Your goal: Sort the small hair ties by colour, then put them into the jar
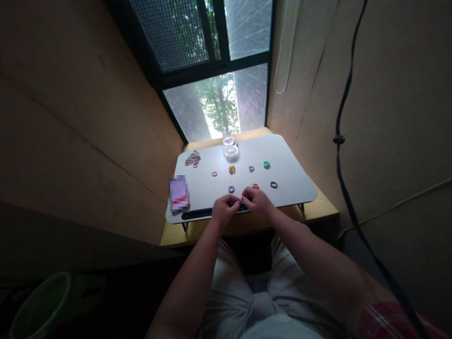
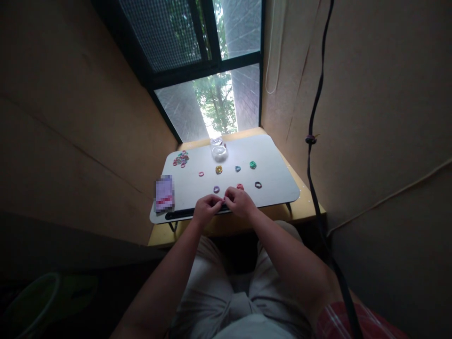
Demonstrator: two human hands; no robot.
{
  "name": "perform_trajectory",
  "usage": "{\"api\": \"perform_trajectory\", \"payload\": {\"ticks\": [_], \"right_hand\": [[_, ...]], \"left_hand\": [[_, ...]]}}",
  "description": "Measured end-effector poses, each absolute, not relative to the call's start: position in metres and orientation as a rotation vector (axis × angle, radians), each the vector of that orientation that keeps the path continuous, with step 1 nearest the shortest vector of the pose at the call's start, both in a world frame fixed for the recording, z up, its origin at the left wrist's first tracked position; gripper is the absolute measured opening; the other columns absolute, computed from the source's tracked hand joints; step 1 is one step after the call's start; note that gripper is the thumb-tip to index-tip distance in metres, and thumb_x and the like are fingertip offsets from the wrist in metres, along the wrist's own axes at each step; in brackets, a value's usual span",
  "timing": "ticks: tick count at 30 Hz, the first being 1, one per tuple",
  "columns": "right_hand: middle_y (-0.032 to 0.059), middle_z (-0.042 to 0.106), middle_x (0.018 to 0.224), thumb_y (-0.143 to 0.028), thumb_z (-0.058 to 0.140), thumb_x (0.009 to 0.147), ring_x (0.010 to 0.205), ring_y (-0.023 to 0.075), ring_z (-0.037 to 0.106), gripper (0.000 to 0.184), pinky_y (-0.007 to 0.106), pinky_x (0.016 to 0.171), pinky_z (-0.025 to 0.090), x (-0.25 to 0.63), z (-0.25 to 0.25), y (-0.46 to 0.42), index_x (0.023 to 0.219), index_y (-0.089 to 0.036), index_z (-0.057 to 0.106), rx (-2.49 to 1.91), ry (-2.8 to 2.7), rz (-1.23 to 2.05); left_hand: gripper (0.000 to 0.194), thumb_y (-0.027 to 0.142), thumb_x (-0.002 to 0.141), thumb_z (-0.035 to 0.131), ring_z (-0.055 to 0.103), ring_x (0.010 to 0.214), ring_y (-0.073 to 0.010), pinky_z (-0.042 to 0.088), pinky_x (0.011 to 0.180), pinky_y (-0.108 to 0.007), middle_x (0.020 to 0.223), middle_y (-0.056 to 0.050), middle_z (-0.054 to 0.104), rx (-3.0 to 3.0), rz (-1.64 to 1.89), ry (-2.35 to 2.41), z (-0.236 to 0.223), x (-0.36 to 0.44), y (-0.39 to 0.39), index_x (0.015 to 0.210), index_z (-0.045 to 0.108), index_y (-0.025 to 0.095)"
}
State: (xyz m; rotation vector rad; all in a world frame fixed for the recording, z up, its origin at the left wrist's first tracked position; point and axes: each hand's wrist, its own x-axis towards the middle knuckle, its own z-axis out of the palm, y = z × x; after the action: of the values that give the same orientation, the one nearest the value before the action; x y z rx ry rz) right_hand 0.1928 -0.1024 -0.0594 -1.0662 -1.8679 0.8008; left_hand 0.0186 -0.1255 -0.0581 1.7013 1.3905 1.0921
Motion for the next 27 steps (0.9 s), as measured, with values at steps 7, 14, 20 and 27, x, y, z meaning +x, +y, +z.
{"api": "perform_trajectory", "payload": {"ticks": [7, 14, 20, 27], "right_hand": [[-0.0037, 0.054, 0.06, -0.021, 0.057, 0.079, 0.053, 0.0109, 0.045, 0.005, 0.024, 0.053, 0.034, 0.1939, -0.0618, -0.1013, 0.075, -0.02, 0.057, -1.048, -1.895, 0.81], [-0.0039, 0.053, 0.059, -0.021, 0.058, 0.079, 0.053, 0.0106, 0.044, 0.005, 0.023, 0.052, 0.033, 0.1948, -0.0597, -0.1017, 0.074, -0.019, 0.058, -1.02, -1.907, 0.84], [-0.0037, 0.053, 0.059, -0.022, 0.058, 0.079, 0.053, 0.0107, 0.044, 0.008, 0.023, 0.052, 0.033, 0.1946, -0.0617, -0.1008, 0.072, -0.019, 0.058, -0.99, -1.905, 0.849], [-0.0039, 0.052, 0.059, -0.022, 0.058, 0.079, 0.053, 0.0107, 0.044, 0.007, 0.023, 0.052, 0.034, 0.1949, -0.0621, -0.0998, 0.072, -0.019, 0.057, -0.976, -1.893, 0.88]], "left_hand": [[0.011, 0.027, 0.072, 0.064, 0.05, 0.052, -0.0094, 0.039, 0.053, -0.021, 0.058, 0.002, 0.061, 1.783, 1.053, 1.489, -0.0534, 0.0217, -0.1271, 0.072, 0.069, 0.017], [0.008, 0.023, 0.069, 0.062, 0.047, 0.051, -0.0095, 0.036, 0.052, -0.022, 0.055, 0.003, 0.057, 1.804, 1.042, 1.511, -0.0507, 0.0233, -0.1245, 0.068, 0.066, 0.017], [0.008, 0.024, 0.069, 0.062, 0.045, 0.05, -0.0093, 0.034, 0.051, -0.022, 0.054, 0.004, 0.054, 1.855, 1.047, 1.534, -0.051, 0.0224, -0.1246, 0.065, 0.062, 0.018], [0.01, 0.026, 0.072, 0.062, 0.046, 0.052, -0.0094, 0.036, 0.053, -0.022, 0.056, 0.003, 0.055, 1.878, 1.048, 1.519, -0.0509, 0.0226, -0.1263, 0.066, 0.06, 0.018]]}}
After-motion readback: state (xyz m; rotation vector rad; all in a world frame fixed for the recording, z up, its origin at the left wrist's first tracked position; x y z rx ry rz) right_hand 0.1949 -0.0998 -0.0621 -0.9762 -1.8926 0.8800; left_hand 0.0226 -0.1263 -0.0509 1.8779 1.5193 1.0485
